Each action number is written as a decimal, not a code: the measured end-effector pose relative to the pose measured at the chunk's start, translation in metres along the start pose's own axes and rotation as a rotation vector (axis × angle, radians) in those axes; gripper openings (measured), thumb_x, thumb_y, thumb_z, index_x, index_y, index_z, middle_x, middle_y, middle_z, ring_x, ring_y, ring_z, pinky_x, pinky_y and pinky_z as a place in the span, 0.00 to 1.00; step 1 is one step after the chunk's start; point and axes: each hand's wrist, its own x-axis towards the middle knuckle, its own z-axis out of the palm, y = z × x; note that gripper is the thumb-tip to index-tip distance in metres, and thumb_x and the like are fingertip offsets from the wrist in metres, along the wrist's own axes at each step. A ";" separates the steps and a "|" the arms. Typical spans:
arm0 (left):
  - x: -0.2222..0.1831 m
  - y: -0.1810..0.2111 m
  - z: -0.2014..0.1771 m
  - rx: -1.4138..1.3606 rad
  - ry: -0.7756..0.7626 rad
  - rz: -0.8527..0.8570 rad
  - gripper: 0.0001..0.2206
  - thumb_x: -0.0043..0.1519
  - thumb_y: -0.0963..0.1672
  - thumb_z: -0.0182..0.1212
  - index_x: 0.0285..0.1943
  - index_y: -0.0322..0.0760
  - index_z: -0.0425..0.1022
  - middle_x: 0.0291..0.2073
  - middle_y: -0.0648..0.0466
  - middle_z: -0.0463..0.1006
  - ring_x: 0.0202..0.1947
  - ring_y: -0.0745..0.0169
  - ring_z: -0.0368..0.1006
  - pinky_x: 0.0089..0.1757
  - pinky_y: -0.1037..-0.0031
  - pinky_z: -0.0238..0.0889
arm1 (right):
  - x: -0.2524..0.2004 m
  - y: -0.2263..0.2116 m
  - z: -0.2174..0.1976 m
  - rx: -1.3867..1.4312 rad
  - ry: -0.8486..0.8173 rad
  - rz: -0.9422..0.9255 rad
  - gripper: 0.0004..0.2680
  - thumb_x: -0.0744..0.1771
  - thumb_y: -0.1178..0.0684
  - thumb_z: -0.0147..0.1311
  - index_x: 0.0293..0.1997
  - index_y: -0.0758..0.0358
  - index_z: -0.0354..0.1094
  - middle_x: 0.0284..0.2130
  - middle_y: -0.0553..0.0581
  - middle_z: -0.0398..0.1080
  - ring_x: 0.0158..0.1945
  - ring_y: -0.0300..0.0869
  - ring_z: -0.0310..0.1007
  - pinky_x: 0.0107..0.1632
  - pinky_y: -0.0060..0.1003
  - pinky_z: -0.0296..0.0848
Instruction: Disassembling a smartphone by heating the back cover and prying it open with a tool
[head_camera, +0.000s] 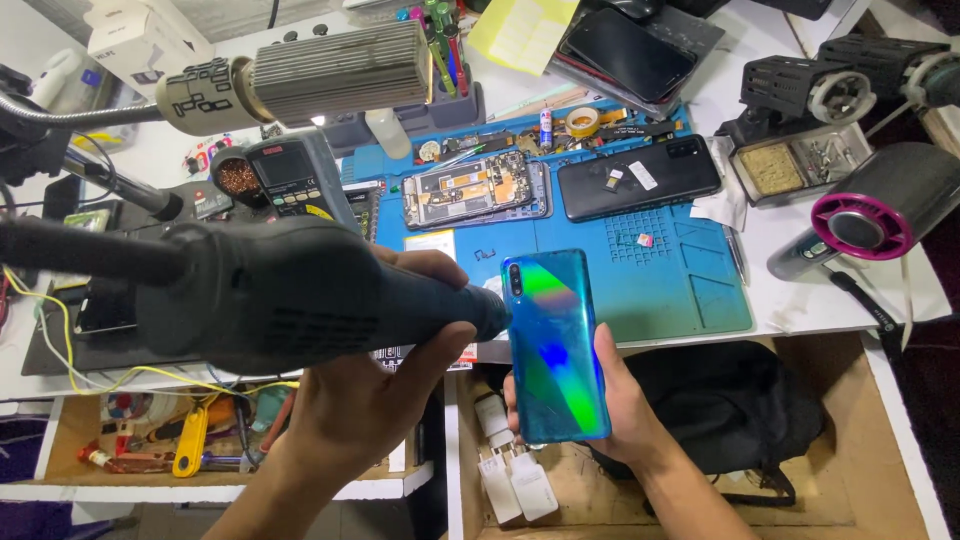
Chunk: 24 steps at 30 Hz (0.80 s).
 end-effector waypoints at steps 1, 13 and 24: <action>-0.002 -0.002 0.000 0.000 0.001 -0.001 0.15 0.64 0.46 0.60 0.55 0.34 0.68 0.48 0.52 0.77 0.50 0.57 0.74 0.58 0.65 0.60 | 0.000 0.000 0.000 0.000 0.000 0.002 0.36 0.65 0.22 0.33 0.65 0.70 0.59 0.45 0.75 0.72 0.43 0.61 0.78 0.48 0.55 0.77; -0.001 -0.009 0.003 -0.109 -0.009 -0.029 0.16 0.64 0.46 0.59 0.53 0.35 0.59 0.46 0.52 0.78 0.48 0.58 0.75 0.57 0.64 0.62 | -0.002 -0.001 0.003 -0.015 -0.013 0.022 0.36 0.64 0.22 0.33 0.65 0.69 0.59 0.44 0.73 0.72 0.43 0.59 0.78 0.47 0.54 0.77; -0.004 -0.009 0.002 -0.380 -0.031 -0.127 0.17 0.64 0.44 0.62 0.55 0.41 0.57 0.48 0.47 0.76 0.50 0.56 0.74 0.52 0.65 0.69 | -0.003 -0.002 0.004 -0.001 -0.047 0.043 0.35 0.65 0.21 0.32 0.64 0.68 0.59 0.43 0.73 0.72 0.42 0.59 0.77 0.47 0.55 0.77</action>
